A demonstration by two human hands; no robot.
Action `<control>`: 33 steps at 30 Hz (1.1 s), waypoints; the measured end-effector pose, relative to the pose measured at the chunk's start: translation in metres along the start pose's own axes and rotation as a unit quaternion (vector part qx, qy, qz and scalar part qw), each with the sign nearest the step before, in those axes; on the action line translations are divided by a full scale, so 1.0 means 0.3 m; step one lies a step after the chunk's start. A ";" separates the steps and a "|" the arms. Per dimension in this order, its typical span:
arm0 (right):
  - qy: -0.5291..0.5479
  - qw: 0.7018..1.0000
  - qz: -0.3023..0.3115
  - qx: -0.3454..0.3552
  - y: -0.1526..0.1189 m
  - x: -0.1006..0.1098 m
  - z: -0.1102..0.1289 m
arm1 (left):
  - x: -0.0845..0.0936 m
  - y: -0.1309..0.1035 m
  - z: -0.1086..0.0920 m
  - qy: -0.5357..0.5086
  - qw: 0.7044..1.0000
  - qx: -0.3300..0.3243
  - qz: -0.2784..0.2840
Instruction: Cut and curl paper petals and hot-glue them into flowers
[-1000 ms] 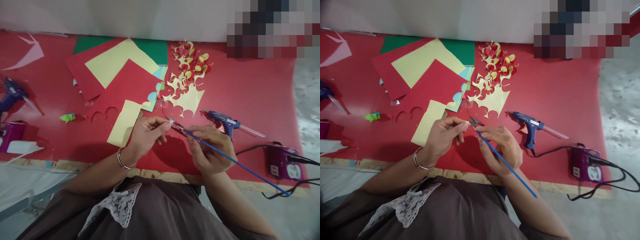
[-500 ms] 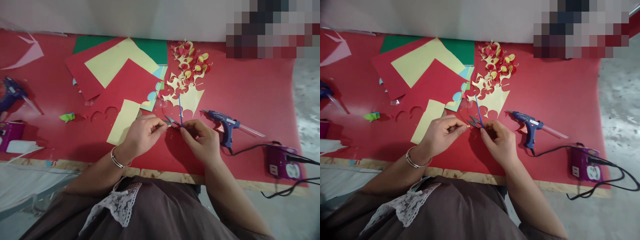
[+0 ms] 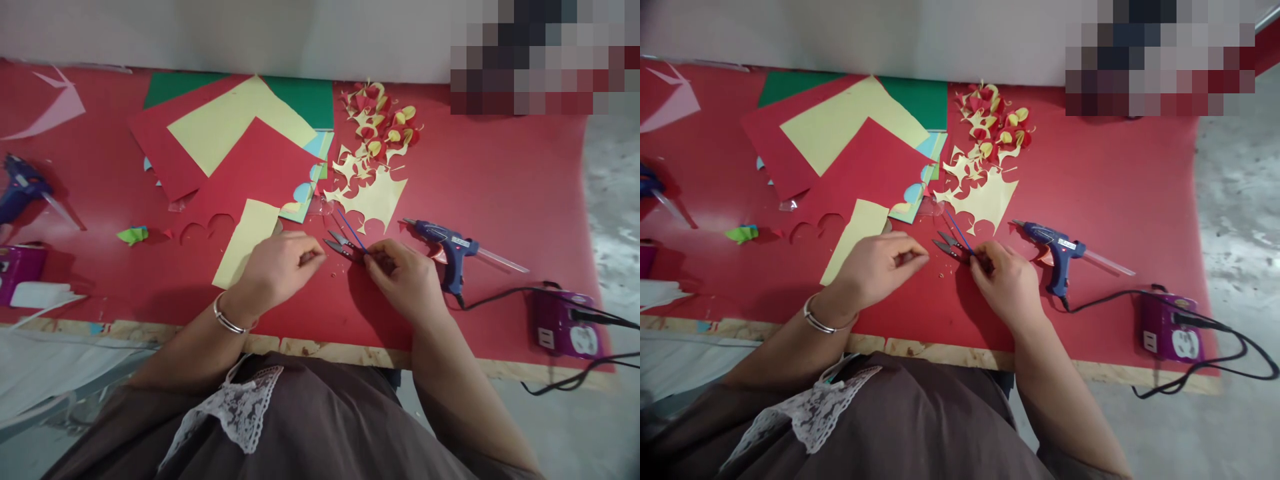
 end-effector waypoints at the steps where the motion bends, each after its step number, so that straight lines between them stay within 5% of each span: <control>1: -0.009 1.000 -0.005 0.006 0.001 0.001 -0.002 | 0.033 -0.003 0.016 -0.013 0.999 0.005 -0.030; 4: -0.033 0.999 -0.020 0.022 0.005 0.005 -0.007 | 0.123 -0.016 0.077 -0.017 0.994 0.041 -0.096; 7: -0.045 0.998 -0.037 0.034 0.009 0.012 -0.010 | 0.159 -0.020 0.119 0.023 0.994 0.066 -0.079; 13: -0.083 0.995 -0.045 0.040 0.012 0.017 -0.011 | 0.122 -0.015 0.133 0.074 0.992 0.092 0.037; 20: -0.085 0.992 -0.082 0.052 0.008 0.041 0.001 | 0.107 -0.026 0.140 0.072 0.991 0.107 0.016; 26: 0.064 0.990 -0.063 0.110 -0.027 0.055 0.092 | 0.048 -0.009 0.044 -0.162 0.979 0.054 -0.108; 33: 0.134 0.980 0.009 0.147 -0.062 0.005 0.155 | -0.051 0.016 -0.042 -0.322 0.938 -0.013 -0.126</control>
Point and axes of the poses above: each hand's wrist, its own y-axis towards the middle knuckle, its own x-axis out of the back of the hand, z = x × y, the point moved 7 cm from there along y, towards the middle knuckle, and after that the axes turned 12 degrees about -x, right-handed, at the moved point
